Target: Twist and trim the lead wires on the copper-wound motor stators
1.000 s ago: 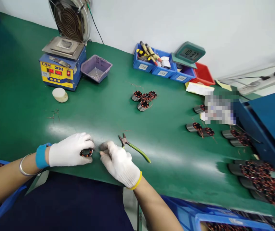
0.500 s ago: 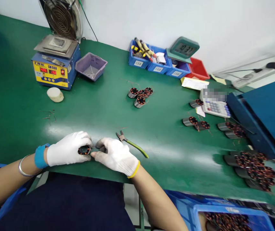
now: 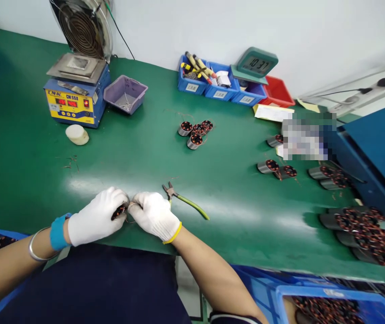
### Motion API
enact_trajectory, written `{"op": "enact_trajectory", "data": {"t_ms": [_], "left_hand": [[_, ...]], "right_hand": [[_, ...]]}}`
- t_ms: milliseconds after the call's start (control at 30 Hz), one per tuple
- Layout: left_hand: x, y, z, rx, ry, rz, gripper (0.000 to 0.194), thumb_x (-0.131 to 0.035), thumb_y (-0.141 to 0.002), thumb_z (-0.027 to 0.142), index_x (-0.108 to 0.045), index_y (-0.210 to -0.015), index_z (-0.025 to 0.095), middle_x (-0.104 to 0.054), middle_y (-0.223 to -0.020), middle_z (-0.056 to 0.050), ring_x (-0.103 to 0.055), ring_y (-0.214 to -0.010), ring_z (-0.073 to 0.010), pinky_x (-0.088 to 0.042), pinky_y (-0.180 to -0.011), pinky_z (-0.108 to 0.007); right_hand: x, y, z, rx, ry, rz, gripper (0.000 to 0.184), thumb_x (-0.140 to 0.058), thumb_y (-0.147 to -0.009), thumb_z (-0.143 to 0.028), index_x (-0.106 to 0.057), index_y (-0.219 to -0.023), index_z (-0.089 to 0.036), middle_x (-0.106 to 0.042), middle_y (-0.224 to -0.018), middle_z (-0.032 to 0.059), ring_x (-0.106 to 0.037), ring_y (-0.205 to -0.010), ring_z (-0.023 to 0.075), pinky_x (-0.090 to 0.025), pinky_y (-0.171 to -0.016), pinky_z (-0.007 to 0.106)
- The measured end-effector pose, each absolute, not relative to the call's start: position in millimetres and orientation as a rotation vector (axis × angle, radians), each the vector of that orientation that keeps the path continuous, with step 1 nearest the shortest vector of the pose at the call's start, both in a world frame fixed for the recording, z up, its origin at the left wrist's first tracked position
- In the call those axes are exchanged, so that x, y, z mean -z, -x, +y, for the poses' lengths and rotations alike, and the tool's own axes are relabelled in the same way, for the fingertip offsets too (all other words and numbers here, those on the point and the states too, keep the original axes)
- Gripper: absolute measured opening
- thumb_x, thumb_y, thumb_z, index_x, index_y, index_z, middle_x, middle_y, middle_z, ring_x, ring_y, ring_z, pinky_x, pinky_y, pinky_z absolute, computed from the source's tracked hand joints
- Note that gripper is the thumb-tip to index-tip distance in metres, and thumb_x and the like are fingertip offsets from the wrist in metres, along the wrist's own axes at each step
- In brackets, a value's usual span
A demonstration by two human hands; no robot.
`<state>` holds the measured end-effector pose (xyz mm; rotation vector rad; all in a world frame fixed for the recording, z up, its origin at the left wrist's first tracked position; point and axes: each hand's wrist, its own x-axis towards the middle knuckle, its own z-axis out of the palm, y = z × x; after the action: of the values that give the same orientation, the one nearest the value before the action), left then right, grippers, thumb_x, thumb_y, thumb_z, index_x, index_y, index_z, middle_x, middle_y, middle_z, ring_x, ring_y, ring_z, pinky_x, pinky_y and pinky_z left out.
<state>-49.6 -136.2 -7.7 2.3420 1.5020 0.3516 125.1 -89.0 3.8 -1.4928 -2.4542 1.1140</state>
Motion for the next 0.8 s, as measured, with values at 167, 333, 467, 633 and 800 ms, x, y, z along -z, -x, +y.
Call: {"op": "enact_trajectory", "data": {"t_ms": [167,333,467,633,800], "left_hand": [[17.1,47.4,-138.8,-0.468,-2.351,1.494,0.010,-0.045,-0.085,0.020,-0.052,-0.079,0.018,-0.056,-0.081,-0.006,-0.049,-0.076,-0.0200,-0.041,-0.069,-0.033],[15.0,49.8,-137.0,-0.558,-2.172,1.487,0.017,-0.040,-0.091,0.023,-0.053,-0.080,0.019,-0.058,-0.082,-0.005,-0.051,-0.079,-0.0193,-0.043,-0.074,-0.034],[9.7,43.6,-129.7,-0.473,-1.955,1.639,0.017,-0.047,-0.087,0.024,-0.052,-0.071,0.020,-0.057,-0.073,-0.002,-0.052,-0.076,-0.0193,-0.042,-0.072,-0.034],[3.5,46.8,-121.8,-0.374,-1.903,1.605,0.018,-0.047,-0.086,0.029,-0.058,-0.075,0.020,-0.062,-0.078,-0.004,-0.056,-0.084,-0.0225,-0.044,-0.080,-0.040],[-3.4,71.5,-136.6,-0.503,-1.824,1.480,0.062,-0.066,-0.069,0.034,-0.046,-0.125,0.019,-0.056,-0.125,-0.011,-0.055,-0.113,-0.0268,-0.046,-0.096,-0.041]], "right_hand": [[-12.3,-122.6,-78.5,-1.263,1.488,-2.487,0.024,-0.050,-0.082,-0.030,-0.060,-0.064,-0.019,-0.056,-0.062,-0.0016,-0.047,-0.060,0.0112,-0.026,-0.054,0.024],[-20.1,-128.7,-71.8,-1.509,1.365,-2.546,0.023,-0.048,-0.082,-0.026,-0.056,-0.061,-0.019,-0.052,-0.055,-0.0037,-0.043,-0.053,0.0095,-0.027,-0.052,0.022],[-13.7,-131.0,-91.3,-1.256,1.211,-2.649,0.023,-0.049,-0.083,-0.028,-0.056,-0.063,-0.019,-0.056,-0.060,-0.0025,-0.048,-0.055,0.0102,-0.029,-0.053,0.022],[-0.9,-136.1,-111.5,-0.859,0.881,-2.703,0.022,-0.050,-0.087,-0.027,-0.062,-0.071,-0.019,-0.064,-0.071,0.0015,-0.057,-0.063,0.0129,-0.036,-0.060,0.024],[2.9,-150.6,-106.8,-0.388,0.718,-2.539,0.030,-0.051,-0.090,-0.036,-0.062,-0.112,-0.018,-0.069,-0.107,0.0099,-0.063,-0.088,0.0194,-0.044,-0.074,0.029]]}}
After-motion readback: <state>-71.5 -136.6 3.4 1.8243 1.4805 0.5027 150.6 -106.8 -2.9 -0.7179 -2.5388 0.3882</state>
